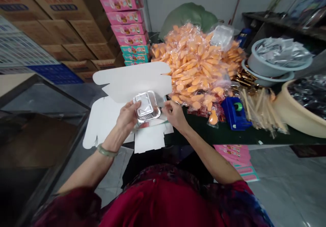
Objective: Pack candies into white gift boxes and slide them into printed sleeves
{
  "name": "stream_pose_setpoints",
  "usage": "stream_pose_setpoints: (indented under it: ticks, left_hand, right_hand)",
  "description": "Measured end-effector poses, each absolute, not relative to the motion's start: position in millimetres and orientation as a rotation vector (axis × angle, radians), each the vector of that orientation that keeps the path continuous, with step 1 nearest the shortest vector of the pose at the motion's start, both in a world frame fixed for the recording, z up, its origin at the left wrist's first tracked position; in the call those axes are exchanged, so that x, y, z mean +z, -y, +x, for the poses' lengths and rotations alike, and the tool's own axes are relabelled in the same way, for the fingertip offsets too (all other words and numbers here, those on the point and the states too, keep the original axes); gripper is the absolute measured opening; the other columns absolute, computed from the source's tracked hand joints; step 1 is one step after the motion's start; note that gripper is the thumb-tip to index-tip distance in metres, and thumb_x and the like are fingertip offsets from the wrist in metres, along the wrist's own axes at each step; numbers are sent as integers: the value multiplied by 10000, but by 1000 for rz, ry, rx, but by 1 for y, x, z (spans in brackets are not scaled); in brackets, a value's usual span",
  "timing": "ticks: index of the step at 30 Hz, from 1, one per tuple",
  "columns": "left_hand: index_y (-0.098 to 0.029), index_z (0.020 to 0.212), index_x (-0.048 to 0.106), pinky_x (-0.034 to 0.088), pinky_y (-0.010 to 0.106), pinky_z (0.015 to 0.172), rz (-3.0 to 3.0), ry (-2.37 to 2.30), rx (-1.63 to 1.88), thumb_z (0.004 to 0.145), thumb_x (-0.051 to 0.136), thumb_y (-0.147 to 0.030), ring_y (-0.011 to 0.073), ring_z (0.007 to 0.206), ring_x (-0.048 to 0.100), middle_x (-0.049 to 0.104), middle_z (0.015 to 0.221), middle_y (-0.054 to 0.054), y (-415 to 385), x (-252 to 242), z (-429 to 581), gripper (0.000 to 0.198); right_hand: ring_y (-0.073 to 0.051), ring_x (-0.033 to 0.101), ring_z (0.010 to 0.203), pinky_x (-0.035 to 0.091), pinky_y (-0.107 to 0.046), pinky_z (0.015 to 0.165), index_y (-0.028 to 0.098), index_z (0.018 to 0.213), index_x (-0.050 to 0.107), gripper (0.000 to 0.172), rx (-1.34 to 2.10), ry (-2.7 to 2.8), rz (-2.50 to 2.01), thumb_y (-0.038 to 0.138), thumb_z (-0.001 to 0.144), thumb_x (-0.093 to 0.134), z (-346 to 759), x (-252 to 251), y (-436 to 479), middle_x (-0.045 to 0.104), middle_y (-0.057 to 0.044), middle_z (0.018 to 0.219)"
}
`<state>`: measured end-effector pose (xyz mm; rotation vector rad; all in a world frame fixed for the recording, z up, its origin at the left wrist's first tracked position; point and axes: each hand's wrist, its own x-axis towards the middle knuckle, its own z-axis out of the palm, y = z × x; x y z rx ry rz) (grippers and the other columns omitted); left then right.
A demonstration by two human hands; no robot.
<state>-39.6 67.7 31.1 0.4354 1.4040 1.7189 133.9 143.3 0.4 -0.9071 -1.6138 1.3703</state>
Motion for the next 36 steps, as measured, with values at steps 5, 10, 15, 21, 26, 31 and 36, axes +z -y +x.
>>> stream_pose_setpoints:
  ticks: [5,10,15,21,26,31,36]
  left_hand:
    - [-159,869,541,548,289,619,501,-1669,1427,836,694,-262,132,613,608,625,726,13,-92,3,-33,188]
    - [-178,1015,568,544,313,766,839,-1911,1168,873,632,-258,194,838,676,648,819,34,-108,-3,-21,175]
    - [-157,883,643,459,505,998,1280,-2157,813,766,776,-346,433,1259,557,645,1122,182,-102,13,-34,259]
    - [-153,1305,575,514,424,864,1862,-2287,23,1023,401,-462,340,1062,683,593,1232,203,-107,10,-29,453]
    - [-163,1251,607,508,385,847,1874,-2246,3,1023,407,-471,305,1009,692,634,1157,164,-108,21,-30,432]
    - [-165,1226,638,506,363,866,2041,-2172,362,1002,439,-334,267,980,679,654,1125,141,-116,44,-8,345]
    - [-145,940,702,498,383,910,1968,-1801,852,904,519,-179,266,924,657,676,936,127,-171,51,37,189]
  right_hand:
    - [-215,646,905,566,-384,819,198,1078,677,295,985,1914,-961,254,790,653,154,-38,-154,682,-96,1046]
    - [-206,653,911,569,-347,768,210,1137,677,300,950,2136,-908,254,846,619,159,-48,-141,648,-102,1118]
    - [-226,654,990,568,-396,890,219,1233,646,347,758,2203,-934,268,897,572,166,-33,-140,616,-116,1224]
    - [-320,571,1238,490,-455,1025,178,1323,639,435,179,2197,-1264,182,906,518,205,-22,-182,611,-171,1321]
    - [-377,525,1309,428,-482,1046,153,1449,567,631,-23,2432,-1448,207,828,667,228,-17,-239,624,-210,1376]
    - [-298,651,1105,458,-421,1000,168,1342,656,447,182,2469,-1274,224,914,536,219,-30,-257,754,-150,1133]
    - [-268,659,957,525,-413,900,136,1332,588,477,455,2017,-1169,376,934,484,235,-40,-259,718,-145,1120]
